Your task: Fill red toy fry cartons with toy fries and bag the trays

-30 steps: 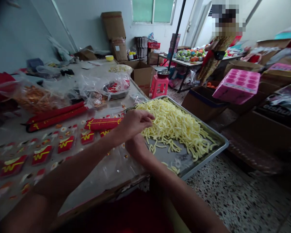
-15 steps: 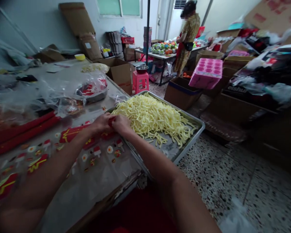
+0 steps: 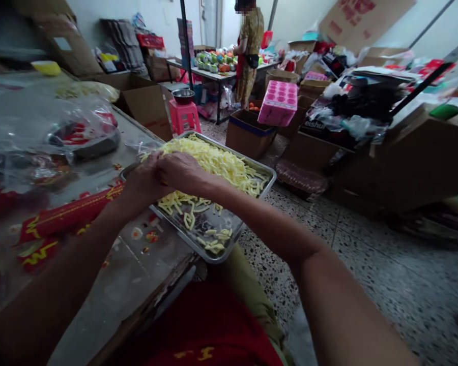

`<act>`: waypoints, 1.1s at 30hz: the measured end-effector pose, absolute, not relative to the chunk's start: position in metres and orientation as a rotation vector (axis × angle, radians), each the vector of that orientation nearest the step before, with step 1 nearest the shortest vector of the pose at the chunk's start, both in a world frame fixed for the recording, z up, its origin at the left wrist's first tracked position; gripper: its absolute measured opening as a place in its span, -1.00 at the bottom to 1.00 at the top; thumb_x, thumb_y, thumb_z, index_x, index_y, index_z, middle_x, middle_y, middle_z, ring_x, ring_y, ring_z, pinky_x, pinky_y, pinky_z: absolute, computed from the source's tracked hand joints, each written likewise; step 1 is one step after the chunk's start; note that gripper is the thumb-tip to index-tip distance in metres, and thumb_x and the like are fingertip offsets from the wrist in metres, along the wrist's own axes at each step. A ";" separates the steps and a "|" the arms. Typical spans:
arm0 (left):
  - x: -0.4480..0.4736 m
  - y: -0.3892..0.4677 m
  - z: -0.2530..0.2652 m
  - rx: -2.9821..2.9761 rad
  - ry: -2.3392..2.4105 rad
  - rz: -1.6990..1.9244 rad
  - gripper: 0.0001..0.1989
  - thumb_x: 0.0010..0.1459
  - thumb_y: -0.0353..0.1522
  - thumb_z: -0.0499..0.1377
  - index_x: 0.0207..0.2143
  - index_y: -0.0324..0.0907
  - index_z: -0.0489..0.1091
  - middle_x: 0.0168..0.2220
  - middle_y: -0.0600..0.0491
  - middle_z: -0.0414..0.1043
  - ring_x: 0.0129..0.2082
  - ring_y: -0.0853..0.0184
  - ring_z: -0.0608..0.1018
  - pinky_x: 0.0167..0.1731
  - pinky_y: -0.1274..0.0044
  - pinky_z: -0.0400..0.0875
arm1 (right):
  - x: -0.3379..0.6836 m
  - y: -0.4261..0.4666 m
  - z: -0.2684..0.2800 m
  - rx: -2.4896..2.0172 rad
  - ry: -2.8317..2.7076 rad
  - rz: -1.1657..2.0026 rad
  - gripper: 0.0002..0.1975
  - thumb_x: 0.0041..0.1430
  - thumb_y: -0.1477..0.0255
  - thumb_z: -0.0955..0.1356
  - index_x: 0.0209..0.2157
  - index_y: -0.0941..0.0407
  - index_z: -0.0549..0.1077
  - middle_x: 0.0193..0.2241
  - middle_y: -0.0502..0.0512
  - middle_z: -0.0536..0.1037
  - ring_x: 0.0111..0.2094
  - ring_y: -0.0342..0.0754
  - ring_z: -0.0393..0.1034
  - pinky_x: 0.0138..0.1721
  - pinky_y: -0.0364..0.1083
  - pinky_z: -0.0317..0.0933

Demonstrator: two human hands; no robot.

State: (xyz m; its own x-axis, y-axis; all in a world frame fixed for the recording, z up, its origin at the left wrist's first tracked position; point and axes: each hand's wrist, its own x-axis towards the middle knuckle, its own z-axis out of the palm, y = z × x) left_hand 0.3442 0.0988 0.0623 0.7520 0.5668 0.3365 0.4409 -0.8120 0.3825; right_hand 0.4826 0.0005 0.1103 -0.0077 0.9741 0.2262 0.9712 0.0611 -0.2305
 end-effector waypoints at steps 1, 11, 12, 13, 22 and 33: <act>0.350 0.088 0.065 2.657 0.853 0.614 -0.08 0.01 -0.32 0.40 0.38 -0.28 0.15 0.30 -0.28 0.37 0.27 -0.08 0.48 0.25 0.22 0.39 | 0.495 -0.013 0.115 -1.943 -2.020 0.035 -0.75 0.42 0.46 0.31 -0.15 0.15 0.66 -0.15 0.14 0.65 -0.12 -0.06 0.42 -0.08 -0.12 0.13; 0.316 0.050 0.042 2.502 1.069 0.397 -0.07 0.00 -0.14 0.49 0.34 -0.14 0.19 0.17 -0.16 0.52 0.14 -0.06 0.58 0.11 0.24 0.49 | 0.574 -0.129 0.028 -2.320 -1.527 0.382 -0.85 0.24 0.41 0.50 -0.18 0.09 0.74 -0.42 0.01 0.68 -0.41 -0.14 0.45 -0.33 -0.14 0.10; 0.316 0.044 0.044 2.508 1.034 0.496 -0.07 0.00 -0.15 0.49 0.35 -0.12 0.18 0.19 -0.13 0.50 0.15 -0.02 0.58 0.13 0.26 0.49 | 0.568 -0.127 0.020 -2.360 -1.497 0.363 -0.82 0.25 0.36 0.50 -0.14 0.08 0.74 -0.40 0.03 0.68 -0.40 -0.12 0.46 -0.32 -0.13 0.11; 0.316 0.038 0.047 2.516 1.003 0.595 -0.07 0.01 -0.17 0.48 0.36 -0.10 0.16 0.23 -0.12 0.47 0.17 0.00 0.56 0.15 0.28 0.48 | 0.561 -0.124 0.016 -2.410 -1.465 0.329 -0.79 0.29 0.31 0.49 -0.12 0.07 0.73 -0.39 0.06 0.69 -0.39 -0.09 0.48 -0.31 -0.12 0.13; 0.315 0.010 0.046 2.720 0.999 0.562 -0.08 0.09 -0.21 0.45 0.40 -0.09 0.11 0.27 -0.15 0.41 0.18 -0.04 0.54 0.13 0.28 0.49 | 0.521 -0.092 0.000 -2.773 -1.472 0.248 -0.60 0.37 0.18 0.41 -0.15 0.25 0.71 -0.18 0.41 0.68 -0.17 0.19 0.60 -0.21 -0.01 0.31; 0.353 0.018 0.034 2.861 0.785 -0.128 -0.12 -0.04 -0.12 0.53 0.27 -0.20 0.32 0.18 -0.24 0.43 0.03 -0.07 0.60 -0.09 0.32 0.54 | 0.544 -0.099 0.003 -2.774 -1.404 0.258 -0.77 0.13 0.39 0.46 -0.21 0.17 0.73 -0.31 0.21 0.70 -0.28 0.03 0.54 -0.31 -0.09 0.20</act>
State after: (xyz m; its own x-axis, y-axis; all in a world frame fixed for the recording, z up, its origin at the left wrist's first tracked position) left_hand 0.3527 0.0182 0.0341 0.8576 0.4981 -0.1279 0.5129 -0.8465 0.1429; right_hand 0.5439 -0.0994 0.0033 0.5814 0.8020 -0.1374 0.7984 -0.5948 -0.0935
